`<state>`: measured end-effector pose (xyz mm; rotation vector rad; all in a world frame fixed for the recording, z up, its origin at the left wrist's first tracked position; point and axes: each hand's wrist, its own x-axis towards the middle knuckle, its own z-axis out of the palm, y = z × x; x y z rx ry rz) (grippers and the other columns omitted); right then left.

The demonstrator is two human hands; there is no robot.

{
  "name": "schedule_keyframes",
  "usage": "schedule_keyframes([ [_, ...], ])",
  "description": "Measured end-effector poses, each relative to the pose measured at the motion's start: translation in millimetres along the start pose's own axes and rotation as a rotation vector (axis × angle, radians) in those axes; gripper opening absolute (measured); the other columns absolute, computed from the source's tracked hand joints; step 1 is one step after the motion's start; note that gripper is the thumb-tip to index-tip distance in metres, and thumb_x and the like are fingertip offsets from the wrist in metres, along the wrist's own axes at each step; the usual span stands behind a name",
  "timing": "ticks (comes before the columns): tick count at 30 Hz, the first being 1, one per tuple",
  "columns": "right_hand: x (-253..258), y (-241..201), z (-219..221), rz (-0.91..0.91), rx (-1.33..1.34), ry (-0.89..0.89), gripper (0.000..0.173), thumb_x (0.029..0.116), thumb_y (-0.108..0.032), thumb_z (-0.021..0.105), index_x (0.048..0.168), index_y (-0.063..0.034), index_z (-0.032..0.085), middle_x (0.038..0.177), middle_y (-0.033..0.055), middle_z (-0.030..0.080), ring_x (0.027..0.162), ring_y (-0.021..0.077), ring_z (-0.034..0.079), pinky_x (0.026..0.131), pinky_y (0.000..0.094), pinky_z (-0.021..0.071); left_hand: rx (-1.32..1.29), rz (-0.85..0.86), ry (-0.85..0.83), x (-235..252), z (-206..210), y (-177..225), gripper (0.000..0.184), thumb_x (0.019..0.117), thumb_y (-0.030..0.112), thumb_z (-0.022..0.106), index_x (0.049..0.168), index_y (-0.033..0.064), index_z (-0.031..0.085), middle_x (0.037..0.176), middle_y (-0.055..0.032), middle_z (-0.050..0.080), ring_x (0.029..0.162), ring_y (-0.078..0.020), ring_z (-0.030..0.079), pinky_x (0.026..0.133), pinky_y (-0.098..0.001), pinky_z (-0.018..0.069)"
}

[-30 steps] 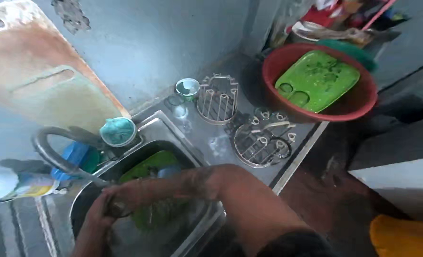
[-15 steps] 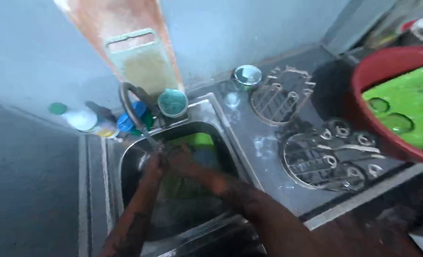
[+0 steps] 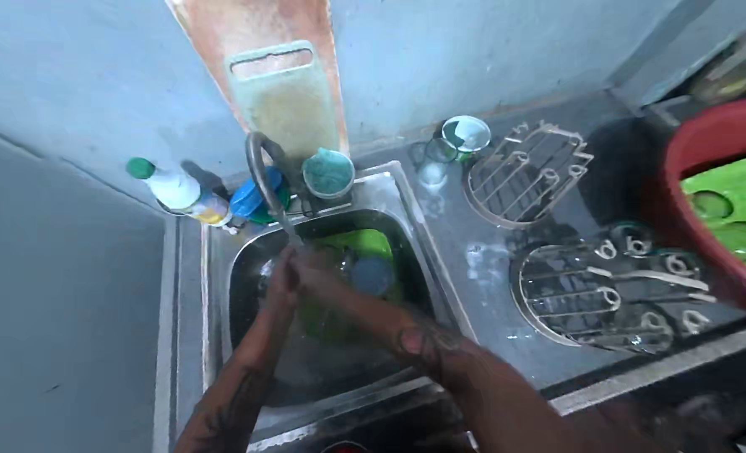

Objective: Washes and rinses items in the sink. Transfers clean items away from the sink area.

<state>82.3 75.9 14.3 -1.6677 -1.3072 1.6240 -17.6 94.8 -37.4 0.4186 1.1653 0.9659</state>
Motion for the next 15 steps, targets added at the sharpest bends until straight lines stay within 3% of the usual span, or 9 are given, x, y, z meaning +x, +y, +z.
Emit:
schedule_keyframes([
  [2,-7,22,-12,-0.371,-0.68,-0.121,0.035,0.1077,-0.009,0.043,0.133,0.0072,0.06,0.137,0.0251,0.061,0.135,0.0385,0.053,0.117,0.0562,0.0356,0.063,-0.027,0.035,-1,3,12,0.035,0.1097,0.04,0.036,0.104,0.0115,0.056,0.075,-0.0027,0.061,0.064,-0.0135,0.062,0.058,-0.0328,0.056],
  [3,-4,30,-18,-0.537,-0.892,-0.122,0.034,0.1063,-0.006,0.045,0.134,0.0054,0.06,0.141,0.0235,0.059,0.137,0.0402,0.051,0.117,0.0558,0.037,0.059,-0.039,0.072,0,5,16,0.035,0.109,0.04,0.038,0.105,0.0107,0.057,0.075,-0.0039,0.061,0.062,-0.0145,0.062,0.056,-0.0331,0.0554],
  [5,-2,26,-23,-0.543,-1.051,-0.142,0.038,0.107,-0.007,0.045,0.142,0.005,0.055,0.149,0.0226,0.054,0.143,0.0391,0.046,0.124,0.0553,0.0246,-0.01,-0.016,0.116,4,10,13,0.033,0.1083,0.04,0.039,0.102,0.0122,0.056,0.073,-0.003,0.059,0.061,-0.0138,0.059,0.055,-0.0327,0.0538],
  [6,0,19,-25,-0.448,-0.976,-0.175,0.04,0.1065,-0.01,0.048,0.143,0.0049,0.053,0.149,0.0241,0.053,0.143,0.0399,0.045,0.125,0.0594,0.0192,-0.043,0.003,0.128,7,11,10,0.033,0.1083,0.041,0.039,0.102,0.0131,0.055,0.074,-0.0027,0.06,0.061,-0.0134,0.06,0.055,-0.0325,0.0541],
  [8,2,2,-35,-0.292,-0.768,-0.268,0.042,0.1045,-0.017,0.055,0.143,0.0008,0.054,0.143,0.0249,0.057,0.136,0.0402,0.051,0.115,0.0649,0.031,-0.074,-0.013,0.14,15,6,0,0.035,0.1083,0.041,0.038,0.106,0.0108,0.055,0.08,-0.0057,0.06,0.066,-0.0169,0.062,0.058,-0.0375,0.0557],
  [10,4,-14,-54,-0.187,-0.517,-0.344,0.036,0.1055,-0.014,0.055,0.136,0.0043,0.058,0.131,0.0236,0.063,0.12,0.0306,0.061,0.106,0.0492,0.0449,-0.037,-0.086,0.04,11,-6,-9,0.041,0.1093,0.041,0.032,0.116,0.0078,0.054,0.09,-0.011,0.064,0.077,-0.0235,0.065,0.066,-0.045,0.0582],
  [12,24,-5,-68,-0.157,-0.266,-0.264,0.031,0.105,-0.017,0.058,0.121,0.0084,0.064,0.111,0.0232,0.068,0.096,0.0266,0.066,0.09,0.0435,0.0541,-0.017,-0.133,-0.156,-5,-6,-14,0.051,0.1097,0.047,0.025,0.126,0.0085,0.054,0.1,-0.0145,0.068,0.086,-0.0274,0.07,0.071,-0.0465,0.0607],
  [13,34,-2,-72,-0.148,-0.241,-0.197,0.037,0.1056,-0.026,0.058,0.12,0.0075,0.065,0.111,0.0242,0.068,0.096,0.0301,0.067,0.089,0.0481,0.0545,-0.045,-0.153,-0.209,-14,2,-14,0.057,0.1089,0.052,0.023,0.129,0.0085,0.053,0.105,-0.017,0.069,0.089,-0.0303,0.07,0.072,-0.048,0.0615],
  [15,39,-2,-68,-0.105,-0.347,-0.051,0.049,0.1077,-0.043,0.05,0.127,-0.0014,0.067,0.123,0.0241,0.068,0.115,0.0389,0.065,0.098,0.0625,0.049,-0.189,-0.187,-0.145,-29,22,-16,0.058,0.1059,0.057,0.029,0.13,0.0103,0.052,0.109,-0.0177,0.067,0.094,-0.0327,0.069,0.074,-0.0521,0.0606],
])
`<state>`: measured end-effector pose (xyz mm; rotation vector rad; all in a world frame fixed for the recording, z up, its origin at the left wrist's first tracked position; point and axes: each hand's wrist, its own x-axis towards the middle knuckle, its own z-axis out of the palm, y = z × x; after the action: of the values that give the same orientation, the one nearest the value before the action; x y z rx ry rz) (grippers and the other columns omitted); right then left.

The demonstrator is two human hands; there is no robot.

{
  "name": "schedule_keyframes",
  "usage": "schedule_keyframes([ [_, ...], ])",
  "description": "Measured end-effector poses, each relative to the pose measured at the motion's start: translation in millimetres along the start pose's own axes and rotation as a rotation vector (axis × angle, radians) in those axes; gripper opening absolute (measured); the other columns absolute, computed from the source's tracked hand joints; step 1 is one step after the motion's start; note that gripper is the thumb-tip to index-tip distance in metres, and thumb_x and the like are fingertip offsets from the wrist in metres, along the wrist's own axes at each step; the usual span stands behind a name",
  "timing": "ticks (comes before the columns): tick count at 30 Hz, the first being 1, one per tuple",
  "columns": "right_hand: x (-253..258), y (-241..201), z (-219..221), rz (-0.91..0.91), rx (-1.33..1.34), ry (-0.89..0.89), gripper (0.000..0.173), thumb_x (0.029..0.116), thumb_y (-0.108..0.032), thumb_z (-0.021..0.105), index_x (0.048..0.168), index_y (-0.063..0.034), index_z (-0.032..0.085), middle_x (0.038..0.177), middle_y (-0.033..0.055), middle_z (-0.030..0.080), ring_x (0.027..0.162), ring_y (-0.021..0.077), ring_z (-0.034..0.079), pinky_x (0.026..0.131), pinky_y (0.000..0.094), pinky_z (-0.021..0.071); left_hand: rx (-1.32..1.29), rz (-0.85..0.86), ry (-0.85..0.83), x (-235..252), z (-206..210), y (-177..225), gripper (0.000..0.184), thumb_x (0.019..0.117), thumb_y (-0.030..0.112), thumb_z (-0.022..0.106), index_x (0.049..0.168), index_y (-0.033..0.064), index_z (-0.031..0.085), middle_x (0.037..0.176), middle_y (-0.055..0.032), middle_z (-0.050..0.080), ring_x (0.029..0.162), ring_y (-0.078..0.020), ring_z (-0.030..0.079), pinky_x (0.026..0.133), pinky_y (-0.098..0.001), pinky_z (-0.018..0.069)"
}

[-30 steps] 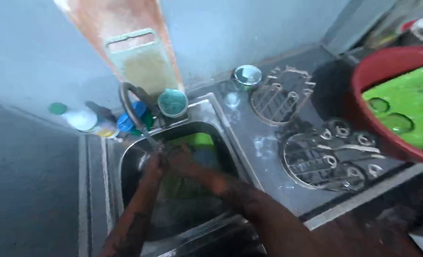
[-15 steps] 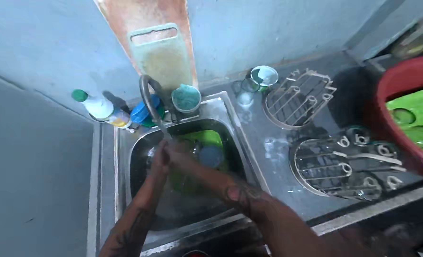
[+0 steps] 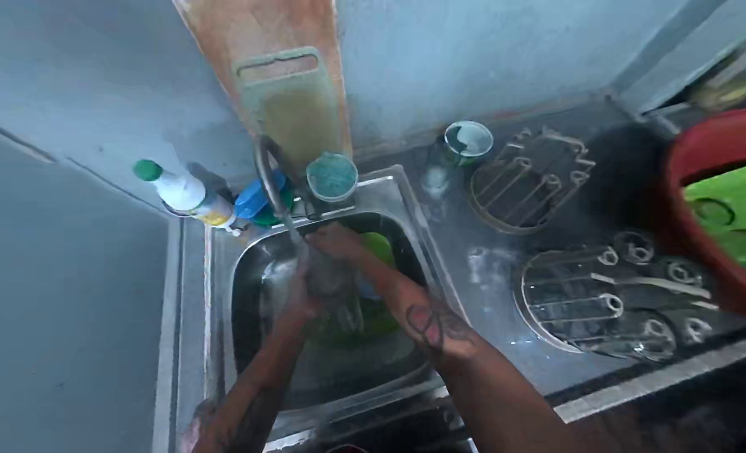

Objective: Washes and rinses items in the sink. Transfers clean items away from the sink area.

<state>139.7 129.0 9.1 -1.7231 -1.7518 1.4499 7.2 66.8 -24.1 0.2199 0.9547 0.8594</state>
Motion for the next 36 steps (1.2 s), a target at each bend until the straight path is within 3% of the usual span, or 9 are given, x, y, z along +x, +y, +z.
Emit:
schedule_keyframes([
  [6,-33,12,39,-0.415,-0.211,0.124,0.054,0.0983,-0.035,0.067,0.14,-0.0012,0.059,0.146,0.0242,0.055,0.139,0.0381,0.05,0.116,0.0545,0.0383,-0.216,0.129,0.17,5,6,7,0.041,0.1063,0.05,0.033,0.106,0.0154,0.055,0.083,-0.0035,0.064,0.072,-0.0151,0.066,0.061,-0.0371,0.0585],
  [10,-40,31,64,-0.285,0.375,0.254,0.048,0.1087,-0.025,0.049,0.149,0.0,0.049,0.147,0.0242,0.055,0.135,0.0327,0.055,0.115,0.0479,0.0425,-0.257,0.183,0.166,3,10,18,0.05,0.1029,0.057,0.037,0.123,0.015,0.054,0.102,-0.0089,0.066,0.09,-0.0222,0.067,0.077,-0.0479,0.0586],
  [14,-53,6,91,0.123,1.428,0.21,0.059,0.1117,-0.046,0.031,0.155,-0.0062,0.034,0.146,0.0198,0.051,0.126,0.0276,0.057,0.102,0.0459,0.051,0.377,0.506,0.408,-4,15,7,0.056,0.1034,0.023,0.058,0.149,0.0066,0.03,0.106,-0.0155,0.059,0.081,-0.0208,0.063,0.067,-0.0402,0.0575],
  [17,-54,11,84,0.303,1.747,0.133,0.057,0.1064,-0.056,0.036,0.137,-0.0099,0.049,0.11,0.0128,0.064,0.089,0.0218,0.065,0.075,0.0405,0.0575,1.103,0.55,0.383,-36,10,1,0.093,0.0886,0.027,0.08,0.153,-0.0033,0.02,0.127,-0.0262,0.059,0.108,-0.0293,0.066,0.093,-0.0452,0.0565],
  [20,-39,44,81,0.291,1.666,0.179,0.047,0.1081,-0.045,0.041,0.137,-0.0092,0.049,0.101,0.0108,0.062,0.072,0.018,0.062,0.062,0.0342,0.055,1.915,0.338,0.269,-82,29,15,0.071,0.1014,0.045,0.06,0.153,0.0014,0.038,0.127,-0.0242,0.067,0.11,-0.0448,0.067,0.094,-0.0656,0.0496],
  [24,-65,45,75,0.236,1.511,0.097,0.036,0.1121,-0.032,0.035,0.128,-0.0051,0.053,0.095,0.0065,0.063,0.076,0.0111,0.062,0.067,0.0279,0.0546,2.081,0.604,-0.133,-97,93,12,0.035,0.1067,0.027,0.052,0.122,0.0009,0.071,0.11,-0.0225,0.072,0.096,-0.041,0.071,0.085,-0.0614,0.054],
  [29,-72,45,75,0.252,1.504,0.019,0.046,0.1124,-0.039,0.032,0.144,-0.0076,0.047,0.116,0.0155,0.062,0.088,0.0212,0.063,0.072,0.0358,0.0553,2.145,0.602,-0.264,-5,187,1,0.044,0.1059,0.026,0.056,0.149,0.0151,0.052,0.138,-0.025,0.057,0.111,-0.043,0.065,0.09,-0.0615,0.0528],
  [34,-51,59,74,0.298,1.614,-0.041,0.041,0.1083,-0.044,0.041,0.126,-0.0106,0.055,0.099,0.0085,0.064,0.078,0.0172,0.064,0.063,0.0332,0.0552,2.096,0.547,-0.249,99,251,-14,0.072,0.1034,0.025,0.06,0.164,0.028,0.021,0.143,-0.0359,0.046,0.111,-0.0529,0.062,0.087,-0.0665,0.0522],
  [36,-67,52,56,0.327,1.525,-0.023,0.046,0.1112,-0.041,0.036,0.138,-0.0066,0.051,0.111,0.0128,0.061,0.086,0.0195,0.06,0.071,0.0345,0.0519,2.045,0.538,-0.241,129,258,-22,0.061,0.1029,0.029,0.061,0.158,0.0211,0.037,0.141,-0.0351,0.05,0.118,-0.0535,0.058,0.093,-0.0683,0.0486],
])
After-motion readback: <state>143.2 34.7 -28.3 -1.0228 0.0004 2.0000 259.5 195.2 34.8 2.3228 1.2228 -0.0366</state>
